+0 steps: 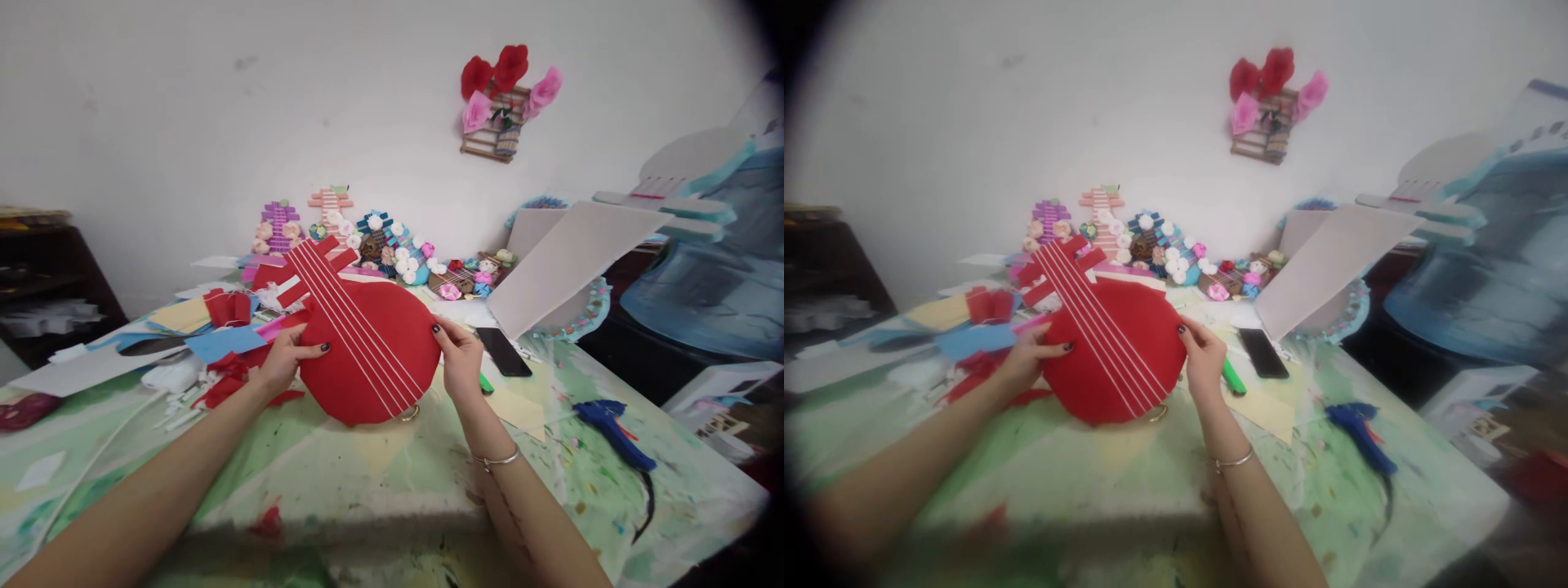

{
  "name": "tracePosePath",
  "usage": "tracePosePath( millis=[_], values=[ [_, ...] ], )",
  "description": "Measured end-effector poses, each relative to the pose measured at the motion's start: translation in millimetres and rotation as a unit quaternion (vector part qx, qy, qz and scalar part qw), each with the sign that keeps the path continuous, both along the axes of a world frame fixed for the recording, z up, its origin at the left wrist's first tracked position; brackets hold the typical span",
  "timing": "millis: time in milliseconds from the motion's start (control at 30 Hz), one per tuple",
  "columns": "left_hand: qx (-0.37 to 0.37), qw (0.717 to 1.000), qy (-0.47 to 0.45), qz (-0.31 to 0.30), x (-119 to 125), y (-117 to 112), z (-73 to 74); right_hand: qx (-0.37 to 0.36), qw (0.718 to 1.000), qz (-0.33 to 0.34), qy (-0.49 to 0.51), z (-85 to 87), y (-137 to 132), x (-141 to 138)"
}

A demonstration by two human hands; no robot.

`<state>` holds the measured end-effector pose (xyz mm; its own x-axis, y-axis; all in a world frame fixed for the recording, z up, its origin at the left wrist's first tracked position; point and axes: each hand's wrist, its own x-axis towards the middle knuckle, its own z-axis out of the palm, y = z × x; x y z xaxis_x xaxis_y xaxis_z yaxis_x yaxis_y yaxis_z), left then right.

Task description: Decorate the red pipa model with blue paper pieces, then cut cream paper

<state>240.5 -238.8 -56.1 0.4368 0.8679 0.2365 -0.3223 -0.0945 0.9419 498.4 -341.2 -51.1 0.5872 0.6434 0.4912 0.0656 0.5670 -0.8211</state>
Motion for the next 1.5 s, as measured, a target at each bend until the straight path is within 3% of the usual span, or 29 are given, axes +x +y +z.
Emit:
tracePosePath(
  millis=[167, 333, 700, 1067, 1133, 1200, 1333, 1433, 1500],
  values=[
    [-0.002, 1.000, 0.007, -0.010, 0, 0, -0.8, -0.036, 0.991, 0.050, 0.116, -1.3, 3, 3],
    [0.000, 1.000, 0.004, 0.023, 1, -3, 2.5, -0.076, 0.980, 0.087, 0.160, 0.3, 2, 4],
    [0.035, 0.987, -0.009, 0.157, -7, 7, 11.3, -0.189, 0.966, 0.159, 0.080, -7.6, 4, 3],
    [0.007, 0.978, -0.063, 0.198, -9, 10, 14.8, -0.207, 0.960, 0.190, 0.010, -15.5, 7, -2],
    [0.006, 0.974, -0.083, 0.210, -12, 16, 15.5, -0.213, 0.963, 0.161, -0.031, -15.6, 9, 1],
    [0.006, 0.967, -0.119, 0.224, -18, 25, 16.2, -0.230, 0.963, 0.088, -0.109, -17.0, 12, 8],
    [-0.018, 0.950, -0.187, 0.250, -35, 41, 19.8, -0.269, 0.934, -0.054, -0.230, -20.5, 18, 29],
    [-0.054, 0.944, -0.206, 0.251, -44, 45, 23.3, -0.297, 0.904, -0.103, -0.288, -20.9, 16, 42],
    [-0.080, 0.944, -0.207, 0.245, -48, 45, 24.5, -0.319, 0.886, -0.095, -0.324, -21.0, 14, 45]
  ],
)
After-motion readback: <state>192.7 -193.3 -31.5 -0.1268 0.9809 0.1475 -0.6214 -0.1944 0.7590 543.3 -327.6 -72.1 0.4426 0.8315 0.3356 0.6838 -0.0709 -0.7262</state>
